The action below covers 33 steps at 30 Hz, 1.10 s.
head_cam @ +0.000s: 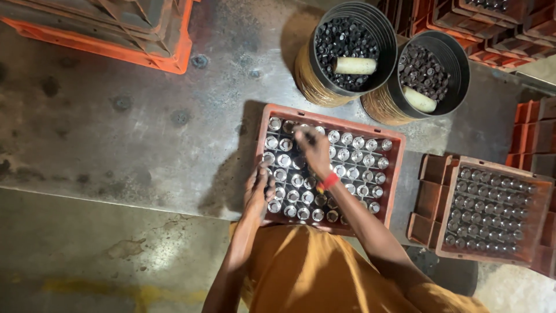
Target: The person cleans small cylindrical metal parts arranged in a red plastic crate using a white cylindrical brush. They repeatedly rub the tops of the parts and occasionally dip the brush into nearby barrels containing dark liquid.
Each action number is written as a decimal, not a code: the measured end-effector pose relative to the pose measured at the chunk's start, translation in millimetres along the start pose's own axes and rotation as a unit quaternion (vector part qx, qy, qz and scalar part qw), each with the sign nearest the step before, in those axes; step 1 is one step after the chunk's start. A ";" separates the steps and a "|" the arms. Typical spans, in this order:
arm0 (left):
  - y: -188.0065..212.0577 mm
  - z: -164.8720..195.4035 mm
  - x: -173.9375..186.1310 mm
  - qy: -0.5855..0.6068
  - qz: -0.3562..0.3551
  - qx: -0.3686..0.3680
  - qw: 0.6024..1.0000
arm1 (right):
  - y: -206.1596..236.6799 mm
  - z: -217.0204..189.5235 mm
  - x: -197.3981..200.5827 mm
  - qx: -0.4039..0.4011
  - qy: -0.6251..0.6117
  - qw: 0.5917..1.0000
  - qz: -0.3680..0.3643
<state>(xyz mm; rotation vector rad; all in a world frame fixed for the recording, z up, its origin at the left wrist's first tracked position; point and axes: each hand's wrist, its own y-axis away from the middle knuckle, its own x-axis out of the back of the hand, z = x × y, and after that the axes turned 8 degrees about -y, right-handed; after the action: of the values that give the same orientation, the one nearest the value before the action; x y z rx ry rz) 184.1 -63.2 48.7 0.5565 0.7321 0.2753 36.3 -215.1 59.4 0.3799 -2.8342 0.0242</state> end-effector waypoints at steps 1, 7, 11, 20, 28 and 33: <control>1.4 3.2 -3.7 -0.017 -0.004 0.017 1.000 | 17.4 -0.5 3.8 -0.020 -0.048 0.996 -0.073; -2.1 -5.3 -14.6 -0.105 0.015 0.100 0.989 | 78.7 12.6 12.2 -0.204 -0.246 0.935 -0.152; -12.1 -25.9 -2.4 0.054 -0.022 0.030 0.998 | 50.2 30.7 34.6 -0.112 -0.043 0.992 0.027; -8.9 -31.9 8.9 0.044 -0.014 0.032 0.998 | 9.2 20.1 26.4 0.057 0.293 0.954 -0.010; -0.1 -8.0 -9.3 -0.025 -0.037 0.036 0.998 | 30.4 19.4 25.1 0.036 0.062 0.995 -0.068; -6.3 -19.7 -15.9 -0.059 -0.003 0.094 0.994 | 73.9 20.4 16.1 -0.202 -0.249 0.924 -0.208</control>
<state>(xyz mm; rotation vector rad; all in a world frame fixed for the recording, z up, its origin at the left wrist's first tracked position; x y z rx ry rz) 159.3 -67.6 41.9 0.7424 0.6489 0.1665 -3.4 -149.0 45.9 0.9948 -3.0482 -0.8411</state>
